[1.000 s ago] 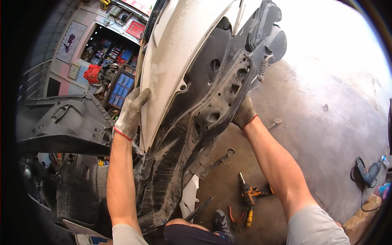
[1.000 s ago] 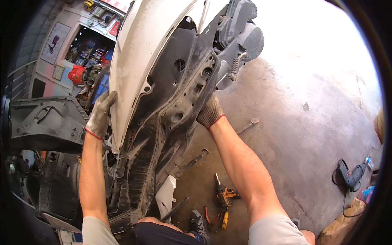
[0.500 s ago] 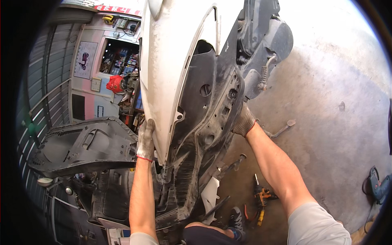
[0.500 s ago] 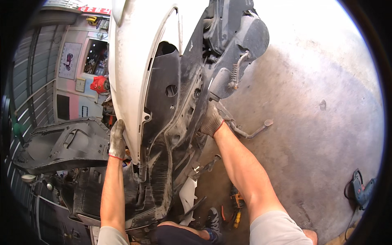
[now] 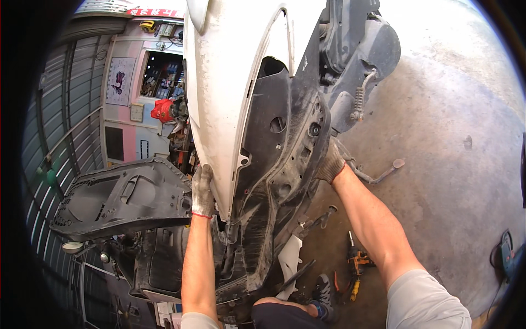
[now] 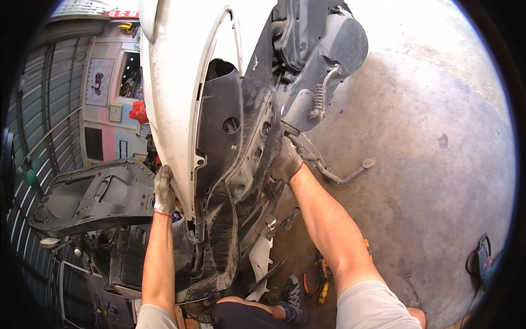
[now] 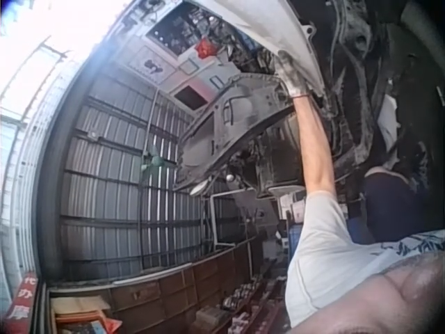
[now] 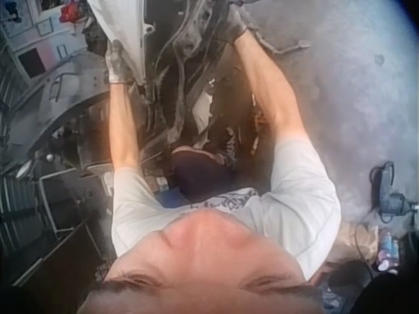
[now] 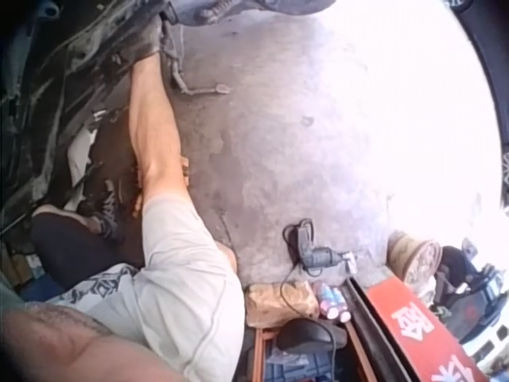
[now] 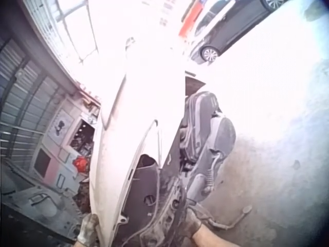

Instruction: Removing and reattaching plastic body panels on a motorcycle using hand tools.

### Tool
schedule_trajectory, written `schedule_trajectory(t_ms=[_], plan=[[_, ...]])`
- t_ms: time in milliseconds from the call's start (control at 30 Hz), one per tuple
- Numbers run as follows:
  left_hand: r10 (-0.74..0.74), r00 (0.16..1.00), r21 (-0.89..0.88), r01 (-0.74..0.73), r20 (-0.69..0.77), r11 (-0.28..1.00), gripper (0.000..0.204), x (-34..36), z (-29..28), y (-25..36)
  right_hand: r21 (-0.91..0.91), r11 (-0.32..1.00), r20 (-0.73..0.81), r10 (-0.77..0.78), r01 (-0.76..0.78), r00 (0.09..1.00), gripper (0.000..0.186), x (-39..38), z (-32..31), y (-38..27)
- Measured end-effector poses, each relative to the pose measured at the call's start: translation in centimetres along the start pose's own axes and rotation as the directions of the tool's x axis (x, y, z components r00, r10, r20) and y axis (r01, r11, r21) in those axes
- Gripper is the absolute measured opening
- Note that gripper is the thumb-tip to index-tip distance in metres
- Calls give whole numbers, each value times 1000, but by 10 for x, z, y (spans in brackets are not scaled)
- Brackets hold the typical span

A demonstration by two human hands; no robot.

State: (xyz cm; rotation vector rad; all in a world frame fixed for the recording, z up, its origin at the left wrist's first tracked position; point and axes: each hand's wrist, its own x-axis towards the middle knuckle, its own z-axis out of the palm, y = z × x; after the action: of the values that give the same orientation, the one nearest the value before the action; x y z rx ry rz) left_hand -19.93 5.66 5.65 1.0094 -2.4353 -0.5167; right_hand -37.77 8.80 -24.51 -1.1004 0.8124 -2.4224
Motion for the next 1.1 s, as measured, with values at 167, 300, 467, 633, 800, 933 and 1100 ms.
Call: schedule_trajectory(t_ms=[167, 300, 467, 633, 800, 933, 1100], plan=[[61, 996, 124, -53, -58, 991, 66, 1, -6, -5, 348, 928, 59, 122, -135, 991, 27, 1, 4, 0], [428, 811, 587, -132, -400, 799, 53, -6, 10, -4, 128, 984, 6, 126, -126, 992, 29, 2, 5, -6], [492, 871, 552, -405, -11, 729, 39, -37, 89, 51, -34, 999, 39, 4, -3, 999, 37, -2, -7, 12], [398, 914, 735, -325, 81, 595, 24, -25, 137, 48, 758, 583, 123, 314, -294, 941, 33, 6, 6, -18], [433, 901, 696, -311, 0, 648, 25, -29, 150, 41, -114, 993, 117, -27, 41, 993, 29, 4, -6, -19], [460, 886, 690, -301, -53, 658, 24, -28, 154, 40, 668, 697, 76, 284, -260, 956, 26, 6, -1, -1], [481, 872, 659, -311, -89, 685, 24, -25, 157, 36, 304, 949, -39, 96, -80, 995, 24, 8, 5, 10]])
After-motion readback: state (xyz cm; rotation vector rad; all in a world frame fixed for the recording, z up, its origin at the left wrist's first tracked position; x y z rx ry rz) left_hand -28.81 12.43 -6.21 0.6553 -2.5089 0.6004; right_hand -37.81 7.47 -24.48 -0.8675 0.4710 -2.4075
